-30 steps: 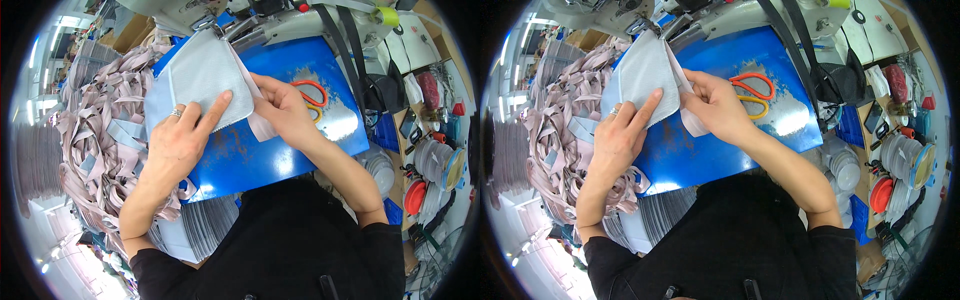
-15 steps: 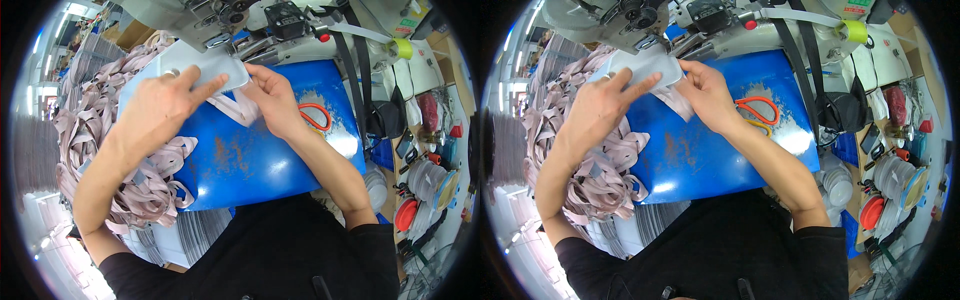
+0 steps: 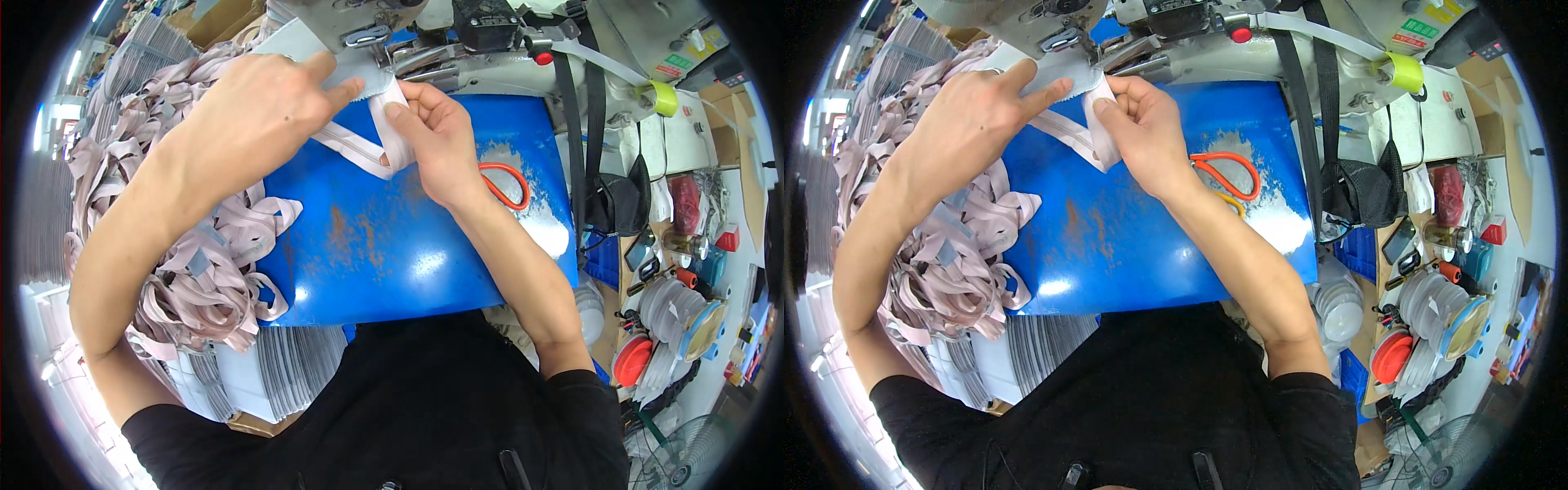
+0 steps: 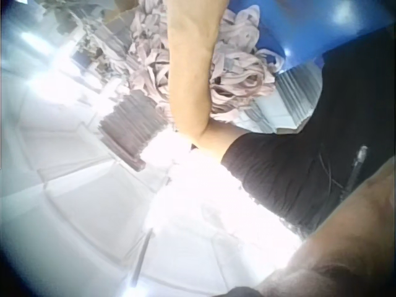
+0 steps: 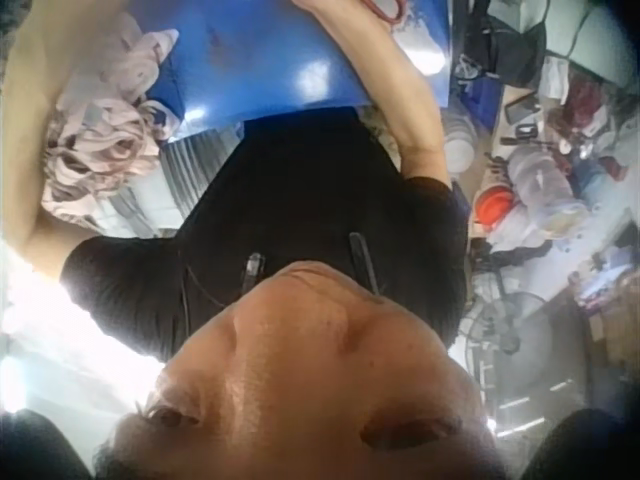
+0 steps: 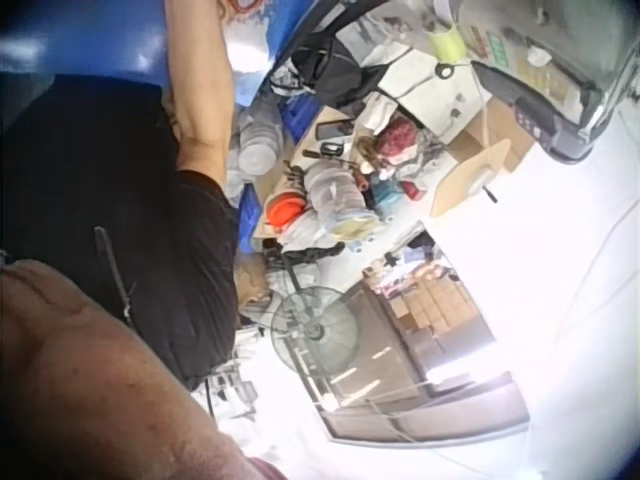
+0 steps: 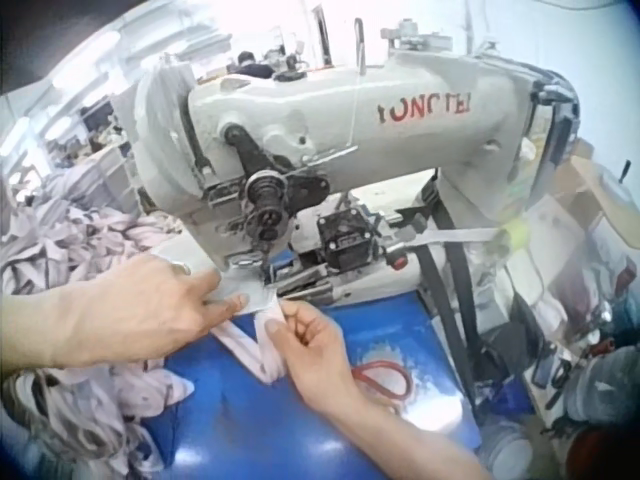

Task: The person sews elastic straps onto light blue face masks using a sewing machine. They repeatedly pick up a mask, align the straps, feed the mask through the machine, and trim the excess thread with scissors. The finished masks are stacked on the table.

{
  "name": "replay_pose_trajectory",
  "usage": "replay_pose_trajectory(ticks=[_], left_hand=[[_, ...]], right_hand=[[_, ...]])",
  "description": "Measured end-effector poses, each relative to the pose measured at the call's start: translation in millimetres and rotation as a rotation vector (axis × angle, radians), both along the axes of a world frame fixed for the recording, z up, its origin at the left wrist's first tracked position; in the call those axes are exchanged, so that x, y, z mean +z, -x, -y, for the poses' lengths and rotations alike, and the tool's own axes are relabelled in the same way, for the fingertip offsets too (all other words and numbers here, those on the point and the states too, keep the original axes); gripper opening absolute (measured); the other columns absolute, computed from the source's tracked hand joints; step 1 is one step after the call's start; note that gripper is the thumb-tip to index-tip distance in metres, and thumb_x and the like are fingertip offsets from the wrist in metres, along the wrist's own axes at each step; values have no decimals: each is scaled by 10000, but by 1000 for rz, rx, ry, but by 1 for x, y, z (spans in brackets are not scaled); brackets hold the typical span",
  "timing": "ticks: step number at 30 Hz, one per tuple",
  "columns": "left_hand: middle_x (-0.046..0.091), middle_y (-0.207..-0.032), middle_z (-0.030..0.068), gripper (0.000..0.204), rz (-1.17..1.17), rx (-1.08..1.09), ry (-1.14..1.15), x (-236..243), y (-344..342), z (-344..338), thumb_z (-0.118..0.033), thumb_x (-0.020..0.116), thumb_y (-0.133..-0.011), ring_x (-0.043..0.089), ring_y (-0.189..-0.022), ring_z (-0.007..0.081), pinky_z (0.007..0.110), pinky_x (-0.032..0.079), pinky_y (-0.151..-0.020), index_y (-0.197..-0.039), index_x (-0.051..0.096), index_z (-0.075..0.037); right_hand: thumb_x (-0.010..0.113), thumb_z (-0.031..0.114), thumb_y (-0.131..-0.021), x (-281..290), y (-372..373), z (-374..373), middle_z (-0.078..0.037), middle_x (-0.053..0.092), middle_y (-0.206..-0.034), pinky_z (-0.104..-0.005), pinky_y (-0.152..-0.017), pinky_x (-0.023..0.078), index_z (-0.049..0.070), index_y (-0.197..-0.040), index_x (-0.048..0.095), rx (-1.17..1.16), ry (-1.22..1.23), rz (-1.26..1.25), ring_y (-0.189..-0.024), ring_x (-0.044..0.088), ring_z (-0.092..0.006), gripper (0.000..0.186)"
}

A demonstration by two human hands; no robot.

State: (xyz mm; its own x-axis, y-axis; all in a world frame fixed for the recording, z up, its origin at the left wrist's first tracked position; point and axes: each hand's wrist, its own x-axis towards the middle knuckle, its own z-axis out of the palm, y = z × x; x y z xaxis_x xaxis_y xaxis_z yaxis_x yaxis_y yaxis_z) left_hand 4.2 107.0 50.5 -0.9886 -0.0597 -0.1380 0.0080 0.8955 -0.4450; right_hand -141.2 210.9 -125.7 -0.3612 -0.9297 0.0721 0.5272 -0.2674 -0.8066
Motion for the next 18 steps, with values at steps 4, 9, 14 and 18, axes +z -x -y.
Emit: replay_pose_trajectory(ticks=[4,9,14,18], left_hand=[[644,-1017,145,588,-10,65,47,-8,6,-19,-13,680,-800,729,-746,299,396,601,-691,-1387,669,-49],[672,-997,178,521,3,201,4,-15,12,-38,-14,669,-803,735,-743,333,408,607,-691,-1320,661,45],[729,-880,184,179,-214,205,-138,-35,26,-51,-74,704,-812,764,-776,319,398,610,-670,-944,723,46],[736,-874,207,194,-332,373,-222,-50,43,-66,-66,666,-807,753,-773,348,431,598,-679,-957,717,47]], right_hand=[[625,65,-1038,1,0,-2,-61,717,-857,-270,-557,560,-67,-1272,633,0,4,-11,-661,660,-87,269],[627,65,-1042,0,-2,-2,-60,717,-854,-269,-554,560,-56,-1274,637,2,-28,-48,-658,660,-90,262],[628,52,-1044,-6,-2,0,-24,705,-833,-243,-557,526,-41,-1283,648,-51,16,-64,-660,626,-51,257],[640,55,-1043,-6,-3,-2,-5,701,-825,-215,-595,505,-34,-1306,647,-67,-28,-128,-682,608,-25,278]])
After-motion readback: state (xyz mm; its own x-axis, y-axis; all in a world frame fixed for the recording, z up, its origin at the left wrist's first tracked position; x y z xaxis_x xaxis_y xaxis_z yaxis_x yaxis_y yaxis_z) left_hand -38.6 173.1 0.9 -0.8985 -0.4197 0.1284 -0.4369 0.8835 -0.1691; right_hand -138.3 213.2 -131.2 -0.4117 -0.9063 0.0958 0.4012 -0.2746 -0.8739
